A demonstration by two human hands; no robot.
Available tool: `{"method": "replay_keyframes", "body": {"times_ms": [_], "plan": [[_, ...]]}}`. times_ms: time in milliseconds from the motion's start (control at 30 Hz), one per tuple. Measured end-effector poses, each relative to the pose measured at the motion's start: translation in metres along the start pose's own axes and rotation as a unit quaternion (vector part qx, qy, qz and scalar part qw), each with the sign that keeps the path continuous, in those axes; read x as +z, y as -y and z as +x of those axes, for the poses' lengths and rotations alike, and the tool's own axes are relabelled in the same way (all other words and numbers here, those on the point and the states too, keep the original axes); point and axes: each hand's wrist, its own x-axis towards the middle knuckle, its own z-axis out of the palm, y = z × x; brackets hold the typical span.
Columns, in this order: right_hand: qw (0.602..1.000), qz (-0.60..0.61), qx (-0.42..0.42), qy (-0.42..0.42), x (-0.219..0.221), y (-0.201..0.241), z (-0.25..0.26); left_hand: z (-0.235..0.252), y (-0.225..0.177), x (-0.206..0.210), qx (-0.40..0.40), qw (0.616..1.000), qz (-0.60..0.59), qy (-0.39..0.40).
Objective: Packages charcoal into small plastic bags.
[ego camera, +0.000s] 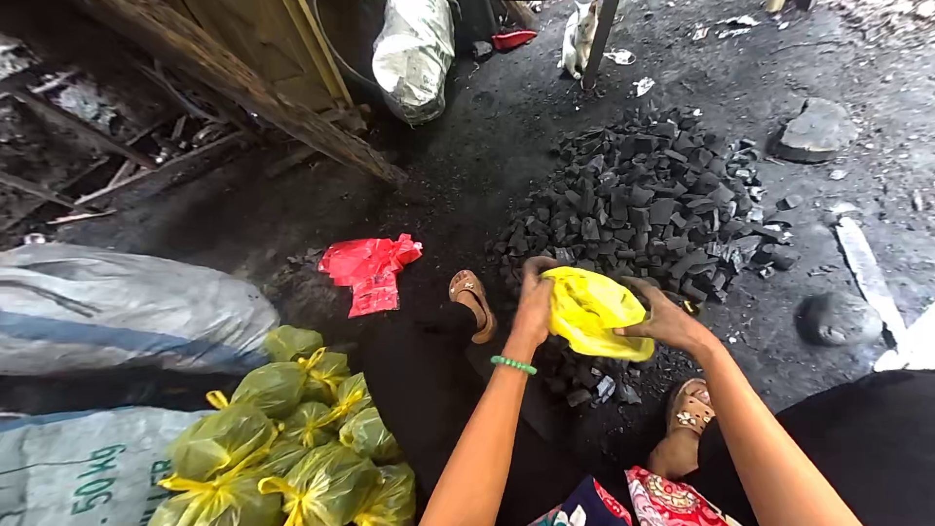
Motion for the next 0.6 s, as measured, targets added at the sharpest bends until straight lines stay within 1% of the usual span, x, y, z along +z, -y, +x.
{"method": "replay_keyframes", "body": {"times_ms": [33, 67, 100, 133, 167, 200, 233, 267, 300, 333, 367, 400, 433, 467, 500, 533, 567, 600], "plan": [[0.999, 0.017, -0.016, 0.036, 0.004, 0.012, 0.002, 0.002, 0.001, 0.005, 0.019, 0.997, 0.053, 0.053], [0.998, 0.021, -0.031, 0.052, 0.007, 0.02, 0.007, 0.003, 0.0, 0.009, 0.03, 0.987, 0.103, 0.118], [0.998, 0.015, -0.051, 0.04, 0.008, 0.022, 0.015, 0.006, -0.004, 0.011, 0.036, 0.967, 0.174, 0.182], [0.997, 0.012, -0.074, 0.009, 0.007, 0.021, 0.023, 0.011, -0.011, 0.009, 0.026, 0.933, 0.271, 0.235], [0.996, 0.008, -0.081, -0.019, 0.0, 0.02, 0.031, 0.018, -0.015, 0.004, 0.011, 0.882, 0.401, 0.249], [0.996, 0.006, -0.079, -0.042, -0.011, 0.018, 0.038, 0.025, -0.012, -0.003, -0.01, 0.818, 0.531, 0.222], [0.995, 0.012, -0.081, -0.061, -0.023, 0.019, 0.045, 0.034, -0.006, -0.013, -0.035, 0.782, 0.598, 0.175], [0.994, 0.028, -0.078, -0.068, -0.032, 0.021, 0.052, 0.043, 0.002, -0.024, -0.052, 0.772, 0.62, 0.126], [0.994, 0.057, -0.067, -0.069, -0.035, 0.024, 0.059, 0.053, 0.01, -0.034, -0.061, 0.785, 0.61, 0.085], [0.99, 0.108, -0.05, -0.07, -0.034, 0.022, 0.066, 0.062, 0.021, -0.044, -0.058, 0.813, 0.577, 0.048], [0.98, 0.178, -0.029, -0.078, -0.028, 0.014, 0.073, 0.071, 0.036, -0.054, -0.052, 0.85, 0.524, 0.004], [0.962, 0.254, -0.002, -0.095, -0.023, -0.003, 0.081, 0.08, 0.052, -0.062, -0.051, 0.89, 0.45, -0.054], [0.939, 0.314, 0.035, -0.14, -0.017, -0.024, 0.086, 0.087, 0.069, -0.067, -0.073, 0.922, 0.362, -0.118], [0.914, 0.336, 0.079, -0.215, -0.011, -0.048, 0.088, 0.092, 0.087, -0.071, -0.111, 0.938, 0.275, -0.18], [0.889, 0.321, 0.126, -0.302, -0.004, -0.073, 0.088, 0.095, 0.102, -0.073, -0.156, 0.942, 0.188, -0.231], [0.861, 0.291, 0.178, -0.377, 0.003, -0.1, 0.087, 0.096, 0.115, -0.073, -0.202, 0.934, 0.124, -0.268], [0.837, 0.255, 0.232, -0.425, 0.01, -0.124, 0.084, 0.096, 0.127, -0.073, -0.241, 0.922, 0.081, -0.291], [0.828, 0.222, 0.282, -0.431, 0.015, -0.141, 0.08, 0.097, 0.138, -0.072, -0.268, 0.913, 0.05, -0.304]]}}
